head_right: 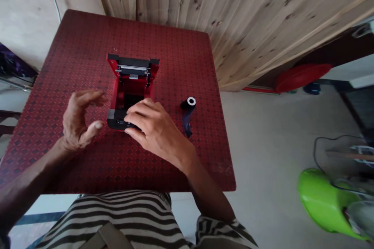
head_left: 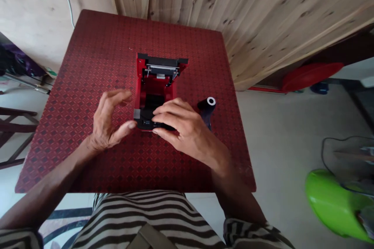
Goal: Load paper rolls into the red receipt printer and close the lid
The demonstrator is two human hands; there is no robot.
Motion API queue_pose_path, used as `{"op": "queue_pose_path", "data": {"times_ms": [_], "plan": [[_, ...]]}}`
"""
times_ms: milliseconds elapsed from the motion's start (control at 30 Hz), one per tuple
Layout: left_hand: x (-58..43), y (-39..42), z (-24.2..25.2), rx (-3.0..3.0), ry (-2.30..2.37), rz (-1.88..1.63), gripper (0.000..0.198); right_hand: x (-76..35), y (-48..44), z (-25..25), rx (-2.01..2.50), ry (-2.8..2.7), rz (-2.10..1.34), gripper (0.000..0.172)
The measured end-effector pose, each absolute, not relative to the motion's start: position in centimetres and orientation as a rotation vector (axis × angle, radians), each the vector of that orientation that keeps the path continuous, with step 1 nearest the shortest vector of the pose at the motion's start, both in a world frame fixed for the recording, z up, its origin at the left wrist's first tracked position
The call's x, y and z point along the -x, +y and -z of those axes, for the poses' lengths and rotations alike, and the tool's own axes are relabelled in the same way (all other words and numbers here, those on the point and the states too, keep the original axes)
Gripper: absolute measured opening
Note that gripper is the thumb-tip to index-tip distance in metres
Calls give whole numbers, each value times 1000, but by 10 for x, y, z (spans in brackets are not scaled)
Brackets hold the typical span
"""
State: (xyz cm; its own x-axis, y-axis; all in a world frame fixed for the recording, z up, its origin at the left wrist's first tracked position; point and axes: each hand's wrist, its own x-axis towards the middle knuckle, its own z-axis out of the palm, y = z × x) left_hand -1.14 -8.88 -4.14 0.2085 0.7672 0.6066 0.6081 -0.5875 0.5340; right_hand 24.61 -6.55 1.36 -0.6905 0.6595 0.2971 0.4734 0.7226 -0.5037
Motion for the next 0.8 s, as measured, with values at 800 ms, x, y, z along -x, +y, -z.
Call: {"op": "queue_pose_path", "data": {"times_ms": [800], "plan": [[-2, -57, 25, -2499, 1043, -1013, 39, -250, -92, 22, 901, -2226, -77, 25]]}}
